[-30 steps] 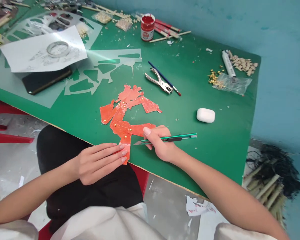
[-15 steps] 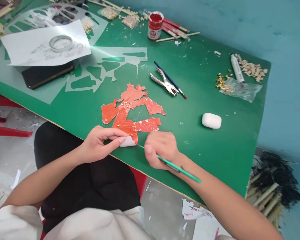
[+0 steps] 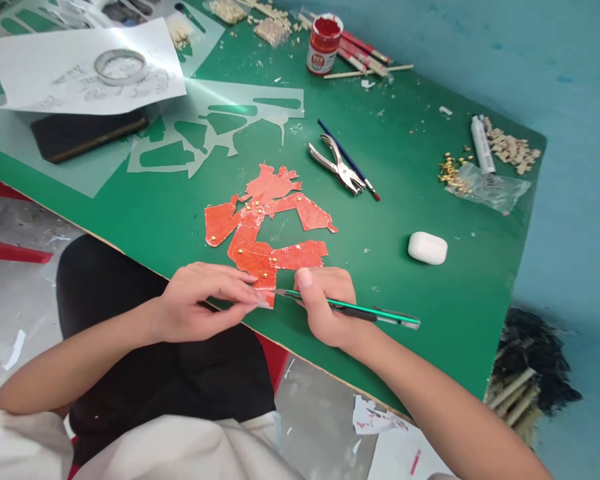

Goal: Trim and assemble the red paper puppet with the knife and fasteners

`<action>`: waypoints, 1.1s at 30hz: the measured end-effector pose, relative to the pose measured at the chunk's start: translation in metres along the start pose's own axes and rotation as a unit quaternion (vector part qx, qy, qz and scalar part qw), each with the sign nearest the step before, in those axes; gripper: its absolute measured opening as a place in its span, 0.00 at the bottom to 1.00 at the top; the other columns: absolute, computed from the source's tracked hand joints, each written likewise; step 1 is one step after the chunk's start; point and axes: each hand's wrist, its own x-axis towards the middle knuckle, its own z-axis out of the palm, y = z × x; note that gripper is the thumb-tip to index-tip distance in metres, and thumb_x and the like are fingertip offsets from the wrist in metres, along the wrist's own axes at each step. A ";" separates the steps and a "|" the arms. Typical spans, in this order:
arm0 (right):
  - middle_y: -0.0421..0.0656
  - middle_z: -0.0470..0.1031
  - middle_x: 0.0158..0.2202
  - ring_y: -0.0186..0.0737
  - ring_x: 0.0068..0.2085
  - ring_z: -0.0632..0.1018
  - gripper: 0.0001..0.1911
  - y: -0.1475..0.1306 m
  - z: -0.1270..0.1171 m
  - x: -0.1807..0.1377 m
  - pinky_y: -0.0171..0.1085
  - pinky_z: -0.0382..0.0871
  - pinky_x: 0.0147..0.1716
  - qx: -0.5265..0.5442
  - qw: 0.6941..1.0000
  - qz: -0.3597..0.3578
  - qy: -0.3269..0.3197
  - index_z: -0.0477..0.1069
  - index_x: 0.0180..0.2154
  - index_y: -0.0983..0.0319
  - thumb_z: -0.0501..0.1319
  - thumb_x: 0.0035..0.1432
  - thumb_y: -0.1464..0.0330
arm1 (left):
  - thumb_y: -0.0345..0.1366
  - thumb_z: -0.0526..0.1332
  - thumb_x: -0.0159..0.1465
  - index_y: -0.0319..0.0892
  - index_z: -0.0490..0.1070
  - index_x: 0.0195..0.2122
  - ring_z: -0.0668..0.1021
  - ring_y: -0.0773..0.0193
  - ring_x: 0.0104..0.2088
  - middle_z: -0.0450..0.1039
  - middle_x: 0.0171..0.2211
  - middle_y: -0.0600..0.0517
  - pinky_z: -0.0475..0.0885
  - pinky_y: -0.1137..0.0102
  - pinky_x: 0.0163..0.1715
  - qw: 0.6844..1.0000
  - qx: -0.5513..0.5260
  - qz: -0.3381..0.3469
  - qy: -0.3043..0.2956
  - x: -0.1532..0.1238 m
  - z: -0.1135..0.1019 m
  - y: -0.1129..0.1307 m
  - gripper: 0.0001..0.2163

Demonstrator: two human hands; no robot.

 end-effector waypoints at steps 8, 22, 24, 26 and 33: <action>0.35 0.50 0.20 0.33 0.22 0.53 0.23 -0.019 0.000 0.009 0.38 0.52 0.23 0.023 0.977 -0.035 -0.208 0.47 0.24 0.57 0.48 0.74 0.73 | 0.29 0.66 0.68 0.32 0.80 0.45 0.81 0.44 0.58 0.83 0.50 0.36 0.82 0.55 0.61 0.884 0.335 0.311 -0.094 -0.033 -0.002 -0.003 0.07; 0.37 0.53 0.19 0.34 0.21 0.56 0.25 -0.006 0.001 -0.005 0.41 0.49 0.24 0.054 0.995 0.047 -0.068 0.50 0.23 0.59 0.49 0.77 0.67 | 0.24 0.65 0.69 0.39 0.78 0.47 0.88 0.64 0.44 0.86 0.44 0.49 0.82 0.77 0.50 0.992 0.120 0.000 -0.047 -0.012 -0.001 0.006 0.08; 0.38 0.55 0.19 0.34 0.21 0.57 0.26 -0.006 0.002 -0.005 0.42 0.49 0.24 0.053 0.995 0.056 -0.058 0.51 0.23 0.59 0.49 0.77 0.65 | 0.25 0.64 0.70 0.40 0.78 0.46 0.88 0.66 0.40 0.86 0.42 0.52 0.81 0.80 0.43 0.994 0.072 -0.070 -0.041 -0.005 -0.004 0.009 0.07; 0.38 0.55 0.18 0.34 0.20 0.57 0.29 -0.009 0.002 -0.002 0.42 0.50 0.24 0.044 0.995 0.081 -0.048 0.52 0.21 0.59 0.49 0.78 0.61 | 0.27 0.65 0.69 0.40 0.78 0.44 0.88 0.68 0.38 0.87 0.39 0.54 0.80 0.82 0.39 0.990 0.033 -0.129 -0.038 0.002 -0.007 0.011 0.05; 0.37 0.51 0.15 0.35 0.20 0.57 0.37 -0.022 -0.001 0.027 0.42 0.50 0.21 0.052 0.949 0.309 -0.041 0.52 0.16 0.58 0.58 0.68 0.43 | 0.28 0.66 0.68 0.40 0.78 0.40 0.86 0.70 0.31 0.86 0.34 0.57 0.74 0.81 0.26 0.986 0.021 -0.162 -0.038 0.009 -0.010 0.008 0.02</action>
